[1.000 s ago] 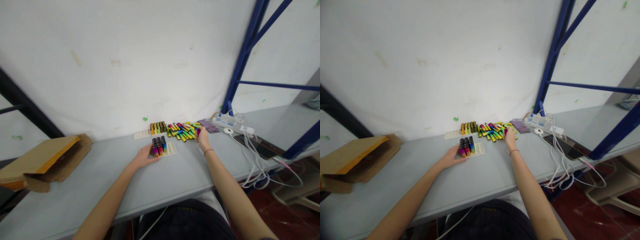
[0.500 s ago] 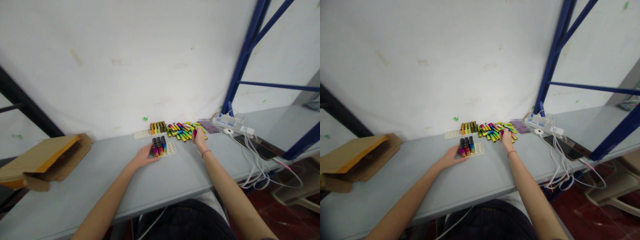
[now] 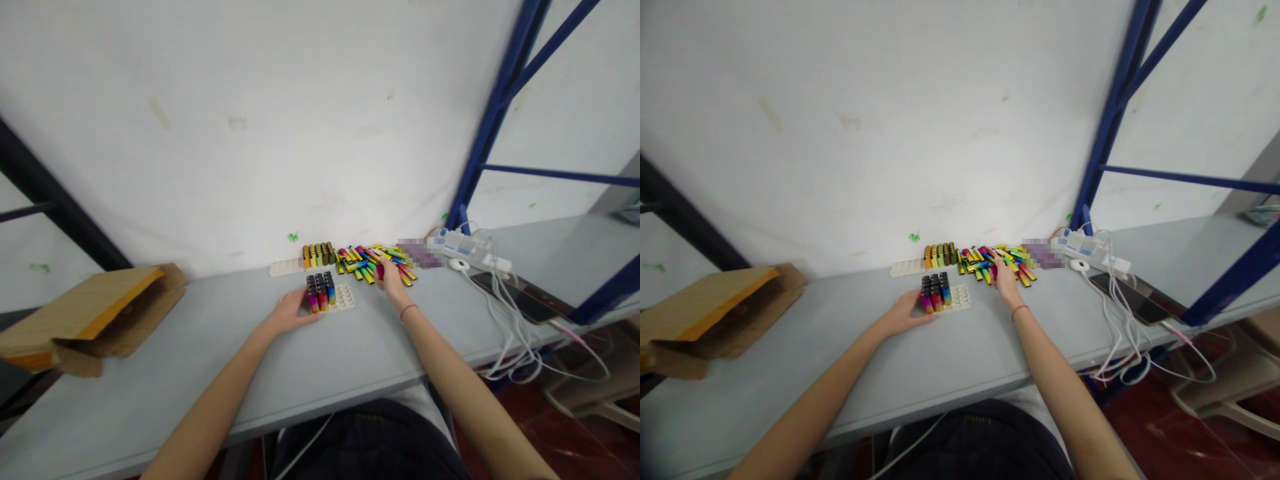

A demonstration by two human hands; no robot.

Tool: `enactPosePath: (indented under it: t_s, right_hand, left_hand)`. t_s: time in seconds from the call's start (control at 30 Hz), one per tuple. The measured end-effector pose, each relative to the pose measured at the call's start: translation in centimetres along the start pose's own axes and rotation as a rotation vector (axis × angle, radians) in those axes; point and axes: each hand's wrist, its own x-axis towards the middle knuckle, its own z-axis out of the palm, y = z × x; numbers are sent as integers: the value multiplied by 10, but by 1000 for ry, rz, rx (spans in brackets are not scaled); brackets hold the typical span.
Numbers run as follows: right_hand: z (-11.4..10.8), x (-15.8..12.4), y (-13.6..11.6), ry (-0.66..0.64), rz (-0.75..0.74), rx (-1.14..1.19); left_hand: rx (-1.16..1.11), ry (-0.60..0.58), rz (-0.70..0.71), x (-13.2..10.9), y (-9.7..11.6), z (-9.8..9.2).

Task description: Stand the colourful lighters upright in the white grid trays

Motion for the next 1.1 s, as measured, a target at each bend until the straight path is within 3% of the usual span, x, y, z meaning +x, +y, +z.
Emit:
enactPosePath:
  t_s: [0.1, 0.2, 0.3, 0.37, 0.47, 0.7, 0.97, 1.1]
  right_hand:
    - [8, -6, -9, -92, -45, 121]
    - [15, -14, -17, -262, -37, 218]
    - [21, -21, -24, -467, -20, 233]
    - [23, -25, -25, -528, -98, 190]
    - [29, -27, -23, -550, -216, 102]
    - [43, -30, -15, -494, -311, -83]
    - [47, -33, -14, -452, -309, -102]
    - [47, -33, -12, -369, -370, -129]
  left_hand:
    - [-1, -6, -6, 0, 1, -1]
    - [-10, -2, 5, 0, 1, 0]
    - [-11, 4, 7, 0, -1, 2]
    - [-7, -1, 12, 1, -2, 3]
    - [-2, -7, 12, 0, -3, 3]
    - [0, 8, 32, 0, -3, 3]
    - [10, -4, 23, 0, -1, 2]
    - [17, -26, 10, 0, 0, 1]
